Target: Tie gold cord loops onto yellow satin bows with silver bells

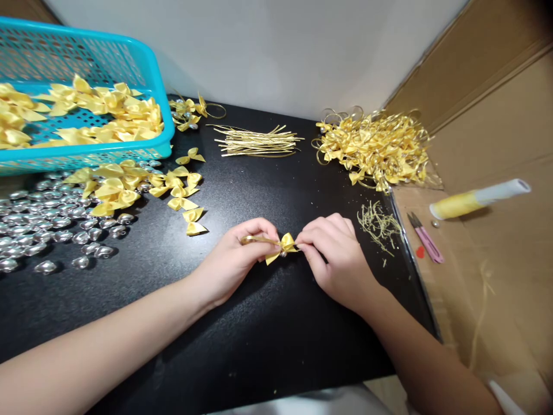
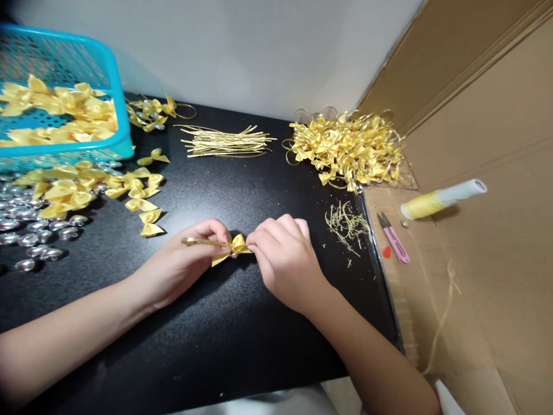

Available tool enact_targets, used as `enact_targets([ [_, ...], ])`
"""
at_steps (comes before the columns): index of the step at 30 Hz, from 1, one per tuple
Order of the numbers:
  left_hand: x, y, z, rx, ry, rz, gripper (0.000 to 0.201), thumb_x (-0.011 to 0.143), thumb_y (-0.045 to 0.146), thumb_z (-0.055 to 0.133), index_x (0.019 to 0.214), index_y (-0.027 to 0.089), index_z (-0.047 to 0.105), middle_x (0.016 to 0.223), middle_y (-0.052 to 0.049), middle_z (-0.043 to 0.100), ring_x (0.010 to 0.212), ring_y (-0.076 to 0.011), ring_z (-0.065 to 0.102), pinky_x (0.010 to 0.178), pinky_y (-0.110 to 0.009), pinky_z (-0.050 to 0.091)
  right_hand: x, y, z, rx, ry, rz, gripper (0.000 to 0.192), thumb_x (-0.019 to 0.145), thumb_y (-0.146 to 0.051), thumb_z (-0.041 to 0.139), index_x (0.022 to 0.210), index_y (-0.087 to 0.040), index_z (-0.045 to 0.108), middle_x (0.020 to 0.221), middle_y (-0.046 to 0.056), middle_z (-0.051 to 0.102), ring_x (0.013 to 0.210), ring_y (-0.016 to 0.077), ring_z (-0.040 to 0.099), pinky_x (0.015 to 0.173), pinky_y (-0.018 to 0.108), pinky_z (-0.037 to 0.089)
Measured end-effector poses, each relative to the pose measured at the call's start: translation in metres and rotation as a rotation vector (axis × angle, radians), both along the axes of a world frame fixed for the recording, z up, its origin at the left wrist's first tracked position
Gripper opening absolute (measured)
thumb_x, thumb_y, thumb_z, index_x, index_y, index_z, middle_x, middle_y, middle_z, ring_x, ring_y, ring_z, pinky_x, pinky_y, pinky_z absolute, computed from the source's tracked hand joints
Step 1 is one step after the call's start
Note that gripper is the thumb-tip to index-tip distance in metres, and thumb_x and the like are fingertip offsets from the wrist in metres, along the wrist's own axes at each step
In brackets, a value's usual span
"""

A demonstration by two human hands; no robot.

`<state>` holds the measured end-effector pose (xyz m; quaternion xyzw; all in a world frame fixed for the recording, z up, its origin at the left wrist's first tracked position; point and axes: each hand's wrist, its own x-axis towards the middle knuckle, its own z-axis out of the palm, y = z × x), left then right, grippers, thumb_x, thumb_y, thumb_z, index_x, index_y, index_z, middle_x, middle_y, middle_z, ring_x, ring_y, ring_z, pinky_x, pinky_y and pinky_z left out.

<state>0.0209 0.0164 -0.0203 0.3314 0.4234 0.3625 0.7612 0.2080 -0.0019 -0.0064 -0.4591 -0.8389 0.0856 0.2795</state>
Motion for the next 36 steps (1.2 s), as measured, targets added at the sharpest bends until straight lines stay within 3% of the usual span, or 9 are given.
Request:
enact_targets([
  [9, 0.0001, -0.001, 0.0014, 0.005, -0.009, 0.015, 0.017, 0.066, 0.017, 0.077, 0.068, 0.017, 0.06, 0.064, 0.003, 0.062, 0.063, -0.0095, 0.051, 0.064, -0.022, 0.037, -0.0001, -0.002, 0.0022, 0.029, -0.056, -0.014, 0.016, 0.095, -0.013, 0.051, 0.085, -0.018, 0.063, 0.084, 0.003, 0.066, 0.079, 0.0179, 0.048, 0.076, 0.035, 0.033],
  [23, 0.0005, -0.0029, 0.0029, 0.031, -0.046, 0.017, 0.018, 0.069, 0.019, 0.08, 0.071, 0.017, 0.062, 0.066, 0.003, 0.064, 0.067, -0.0095, 0.054, 0.066, -0.021, 0.04, -0.0044, -0.0009, -0.0024, -0.107, 0.192, -0.039, 0.015, 0.094, -0.012, 0.053, 0.081, -0.018, 0.059, 0.081, 0.003, 0.064, 0.078, 0.0168, 0.052, 0.073, 0.034, 0.037],
  [36, 0.0011, -0.0009, 0.0019, 0.03, -0.039, 0.001, 0.025, 0.066, 0.026, 0.084, 0.069, 0.016, 0.061, 0.064, 0.001, 0.062, 0.063, -0.0105, 0.053, 0.064, -0.023, 0.039, 0.0013, 0.0011, -0.0004, -0.104, 0.114, -0.01, 0.014, 0.094, -0.014, 0.053, 0.083, -0.019, 0.061, 0.082, 0.003, 0.065, 0.079, 0.0171, 0.051, 0.075, 0.035, 0.038],
])
